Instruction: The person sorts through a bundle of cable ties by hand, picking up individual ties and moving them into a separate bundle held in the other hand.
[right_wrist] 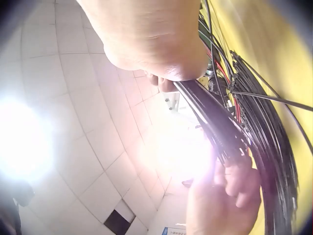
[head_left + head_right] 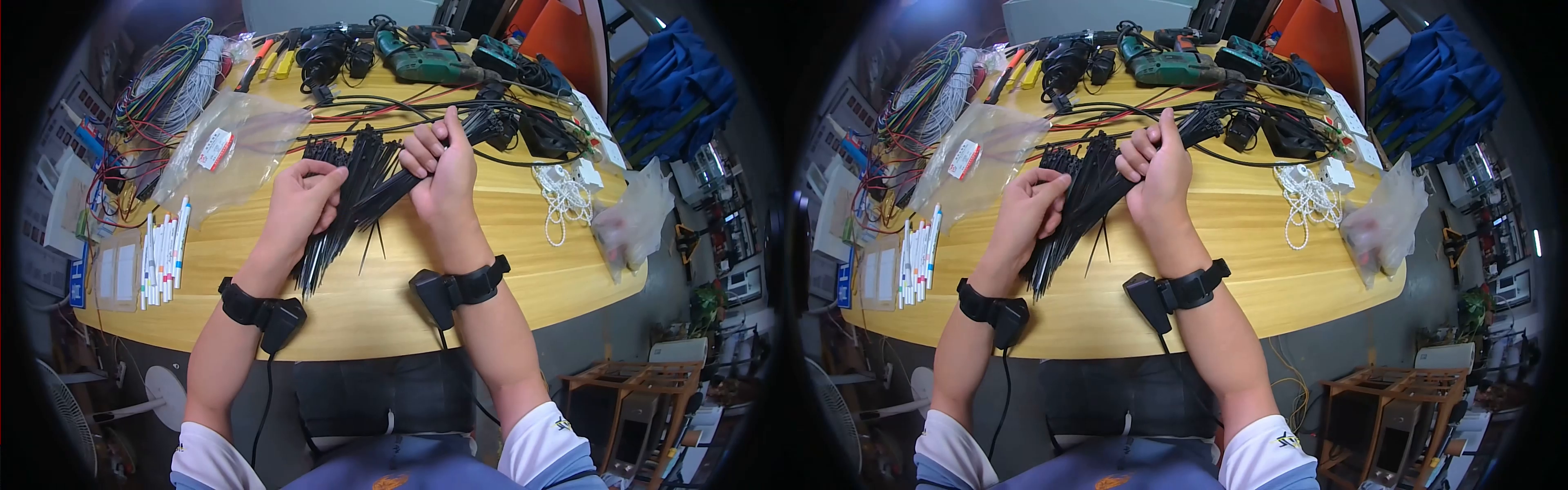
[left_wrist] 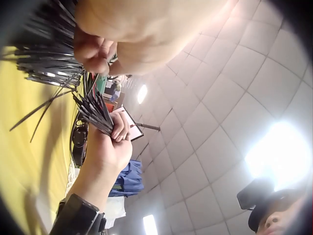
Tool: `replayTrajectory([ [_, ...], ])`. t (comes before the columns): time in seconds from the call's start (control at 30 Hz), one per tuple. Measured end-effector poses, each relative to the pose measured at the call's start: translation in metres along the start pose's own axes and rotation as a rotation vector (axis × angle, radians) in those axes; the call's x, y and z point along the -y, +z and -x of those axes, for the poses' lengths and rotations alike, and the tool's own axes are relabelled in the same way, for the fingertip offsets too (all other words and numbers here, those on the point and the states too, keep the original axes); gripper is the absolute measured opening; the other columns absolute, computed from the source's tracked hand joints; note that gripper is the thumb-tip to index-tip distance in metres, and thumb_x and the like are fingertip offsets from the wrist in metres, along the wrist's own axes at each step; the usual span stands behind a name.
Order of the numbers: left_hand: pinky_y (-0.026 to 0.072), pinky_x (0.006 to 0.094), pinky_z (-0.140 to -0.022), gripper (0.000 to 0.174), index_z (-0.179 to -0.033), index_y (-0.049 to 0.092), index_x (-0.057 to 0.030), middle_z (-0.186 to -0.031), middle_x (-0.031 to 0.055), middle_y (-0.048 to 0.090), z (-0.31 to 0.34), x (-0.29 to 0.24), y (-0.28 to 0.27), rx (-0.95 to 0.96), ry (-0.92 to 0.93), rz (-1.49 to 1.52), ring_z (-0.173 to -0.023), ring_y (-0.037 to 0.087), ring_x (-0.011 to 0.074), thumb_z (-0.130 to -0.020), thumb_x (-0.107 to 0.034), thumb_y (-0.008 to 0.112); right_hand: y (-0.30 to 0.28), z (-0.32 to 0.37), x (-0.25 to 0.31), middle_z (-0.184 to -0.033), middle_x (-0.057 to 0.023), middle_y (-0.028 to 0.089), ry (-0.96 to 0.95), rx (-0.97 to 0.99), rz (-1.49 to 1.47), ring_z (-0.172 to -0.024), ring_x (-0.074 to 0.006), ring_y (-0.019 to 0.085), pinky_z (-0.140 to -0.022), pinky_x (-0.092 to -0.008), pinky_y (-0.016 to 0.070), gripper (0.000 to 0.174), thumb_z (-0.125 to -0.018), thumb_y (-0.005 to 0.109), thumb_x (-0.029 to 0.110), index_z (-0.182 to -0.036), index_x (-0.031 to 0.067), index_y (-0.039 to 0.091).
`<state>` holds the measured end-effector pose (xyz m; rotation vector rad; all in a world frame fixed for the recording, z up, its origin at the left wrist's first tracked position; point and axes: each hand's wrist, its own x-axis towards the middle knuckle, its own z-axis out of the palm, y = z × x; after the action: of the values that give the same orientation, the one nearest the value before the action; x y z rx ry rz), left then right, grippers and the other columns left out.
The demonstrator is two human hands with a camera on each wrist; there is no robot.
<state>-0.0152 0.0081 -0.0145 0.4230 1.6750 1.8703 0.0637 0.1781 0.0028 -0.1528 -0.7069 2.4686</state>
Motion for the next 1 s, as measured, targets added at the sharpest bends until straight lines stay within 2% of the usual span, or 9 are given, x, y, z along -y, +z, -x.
replayTrajectory([
  [0.03, 0.0276, 0.021, -0.034, 0.028, -0.104, 0.053, 0.0026, -0.062, 0.0022, 0.056, 0.0, 0.0, -0.001, -0.037, -0.024, -0.051, -0.039, 0.044, 0.0065, -0.089, -0.014, 0.069, 0.003, 0.0, 0.001, -0.057, 0.006, 0.024, 0.007, -0.031, -0.002, -0.045, -0.0067, 0.021, -0.041, -0.0241, 0.0187, 0.035, -0.103, 0.046, 0.035, -0.075, 0.0153, 0.038],
  [0.17, 0.0247, 0.0235, -0.033, 0.041, -0.111, 0.047, 0.0062, -0.058, 0.0042, 0.055, 0.003, -0.002, 0.002, -0.061, -0.086, -0.305, -0.035, 0.042, 0.0083, -0.081, -0.005, 0.074, -0.002, -0.002, 0.003, -0.056, 0.006, 0.025, 0.047, 0.014, -0.055, -0.044, -0.0066, 0.022, -0.041, -0.0241, 0.0191, 0.034, -0.102, 0.047, 0.032, -0.074, 0.0156, 0.037],
  [0.27, 0.0247, 0.0247, -0.032, 0.04, -0.111, 0.048, 0.0065, -0.056, 0.0048, 0.055, 0.003, -0.001, 0.001, -0.022, -0.076, -0.363, -0.034, 0.041, 0.0086, -0.08, -0.003, 0.072, -0.001, -0.001, 0.002, -0.056, 0.0062, 0.025, 0.061, 0.006, -0.069, -0.044, -0.0065, 0.022, -0.041, -0.0241, 0.0193, 0.033, -0.102, 0.048, 0.03, -0.074, 0.0158, 0.037],
  [0.57, 0.0222, 0.0242, -0.031, 0.016, -0.091, 0.058, 0.0046, -0.054, 0.003, 0.053, -0.004, 0.002, -0.004, -0.044, -0.132, -0.329, -0.033, 0.039, 0.0068, -0.086, -0.008, 0.067, 0.0, -0.001, 0.002, -0.056, 0.006, 0.026, 0.062, -0.003, -0.06, -0.044, -0.0066, 0.023, -0.041, -0.0237, 0.02, 0.032, -0.101, 0.05, 0.028, -0.074, 0.0158, 0.038],
  [0.77, 0.021, 0.0224, -0.033, 0.015, -0.091, 0.062, 0.0009, -0.053, -0.0039, 0.047, -0.004, -0.004, -0.01, -0.051, -0.106, -0.224, -0.036, 0.035, 0.004, -0.086, -0.012, 0.068, -0.002, -0.004, 0.002, -0.056, 0.0064, 0.026, 0.128, 0.007, -0.07, -0.044, -0.0064, 0.023, -0.041, -0.0237, 0.0201, 0.032, -0.1, 0.051, 0.028, -0.074, 0.0158, 0.038],
  [0.93, 0.0216, 0.0194, -0.041, 0.012, -0.091, 0.065, -0.0057, -0.059, -0.0094, 0.044, -0.002, -0.009, -0.008, -0.136, 0.027, -0.123, -0.045, 0.036, 0.0011, -0.086, -0.015, 0.071, -0.003, -0.004, -0.001, -0.055, 0.0066, 0.028, 0.2, 0.009, -0.011, -0.042, -0.0057, 0.023, -0.039, -0.0232, 0.0186, 0.033, -0.099, 0.053, 0.029, -0.073, 0.0159, 0.039],
  [1.0, 0.0223, 0.0185, -0.043, 0.011, -0.091, 0.066, -0.0074, -0.062, -0.01, 0.045, -0.002, -0.011, -0.009, -0.165, 0.099, -0.103, -0.049, 0.037, 0.0002, -0.087, -0.016, 0.071, -0.001, -0.005, -0.001, -0.056, 0.0069, 0.03, 0.26, 0.023, 0.002, -0.041, -0.0047, 0.024, -0.038, -0.0224, 0.0182, 0.032, -0.097, 0.058, 0.028, -0.072, 0.0157, 0.041],
])
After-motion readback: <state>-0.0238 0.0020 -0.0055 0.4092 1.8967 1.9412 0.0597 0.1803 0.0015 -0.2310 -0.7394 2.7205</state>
